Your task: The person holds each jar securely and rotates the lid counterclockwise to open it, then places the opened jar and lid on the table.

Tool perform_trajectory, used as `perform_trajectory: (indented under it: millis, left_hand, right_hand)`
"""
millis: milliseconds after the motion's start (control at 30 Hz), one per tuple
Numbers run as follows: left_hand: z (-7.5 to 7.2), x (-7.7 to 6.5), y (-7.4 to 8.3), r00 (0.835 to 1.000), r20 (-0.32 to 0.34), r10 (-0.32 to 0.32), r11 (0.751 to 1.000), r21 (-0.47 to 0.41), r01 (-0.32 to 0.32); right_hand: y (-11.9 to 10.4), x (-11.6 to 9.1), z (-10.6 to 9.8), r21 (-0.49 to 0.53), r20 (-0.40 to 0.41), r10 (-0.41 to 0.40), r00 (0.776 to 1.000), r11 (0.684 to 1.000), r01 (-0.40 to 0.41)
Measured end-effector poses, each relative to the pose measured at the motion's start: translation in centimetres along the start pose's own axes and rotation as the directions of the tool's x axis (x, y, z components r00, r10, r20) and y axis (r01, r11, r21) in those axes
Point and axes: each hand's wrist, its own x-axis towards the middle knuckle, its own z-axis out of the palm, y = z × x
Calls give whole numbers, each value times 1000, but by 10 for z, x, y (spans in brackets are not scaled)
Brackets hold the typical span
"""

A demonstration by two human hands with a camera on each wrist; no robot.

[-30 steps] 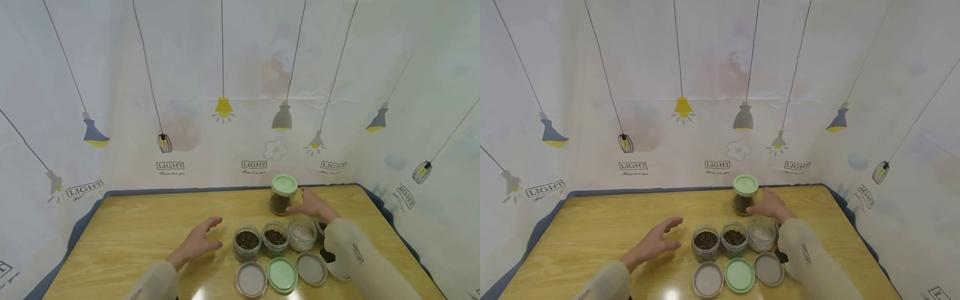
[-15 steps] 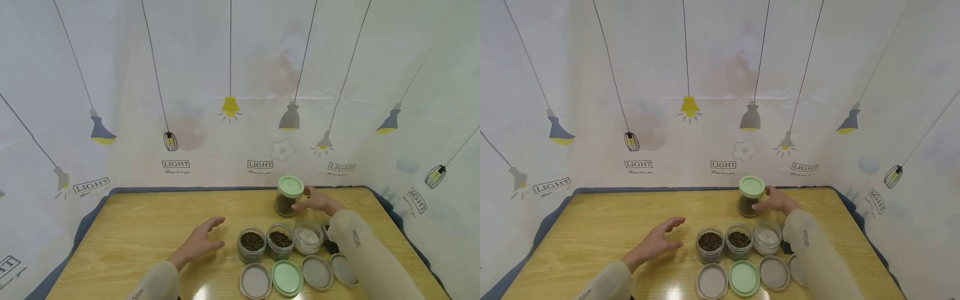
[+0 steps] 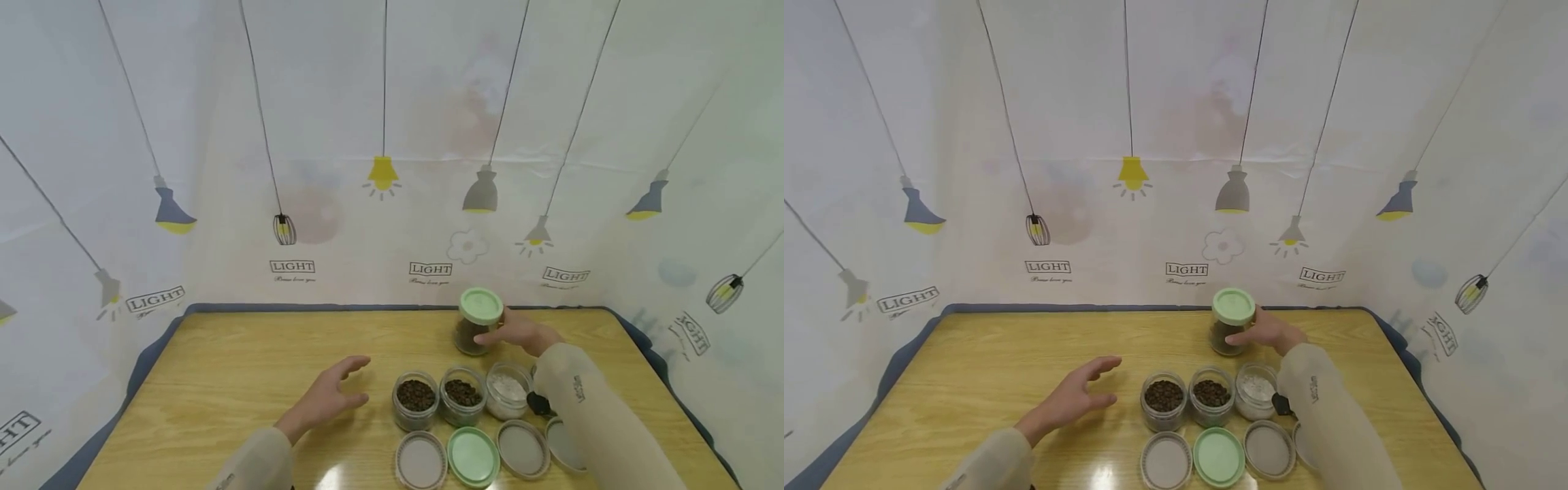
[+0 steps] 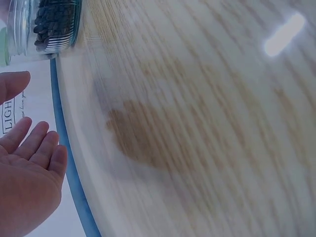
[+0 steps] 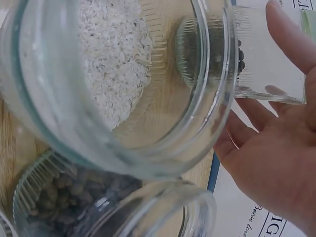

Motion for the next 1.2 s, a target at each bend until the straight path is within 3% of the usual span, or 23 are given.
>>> perform_trajectory:
  millis: [333, 600, 900, 1200]
  left_hand:
    - [1, 3, -4, 999, 31, 17, 1000, 9, -18]
    - [1, 1, -3, 1000, 20, 19, 1000, 9, -20]
    - [0, -2, -4, 1000, 12, 10, 1000, -8, -10]
    - [-2, -3, -5, 1000, 4, 9, 1000, 6, -9]
  right_hand:
    - [0, 3, 2, 29, -52, -73, 996, 997, 74]
    - [-1, 6, 4, -27, -69, -128, 989, 992, 127]
    - [-2, 3, 7, -73, -127, -107, 986, 992, 99]
    - [-1, 1, 5, -9, -159, -162, 974, 987, 162]
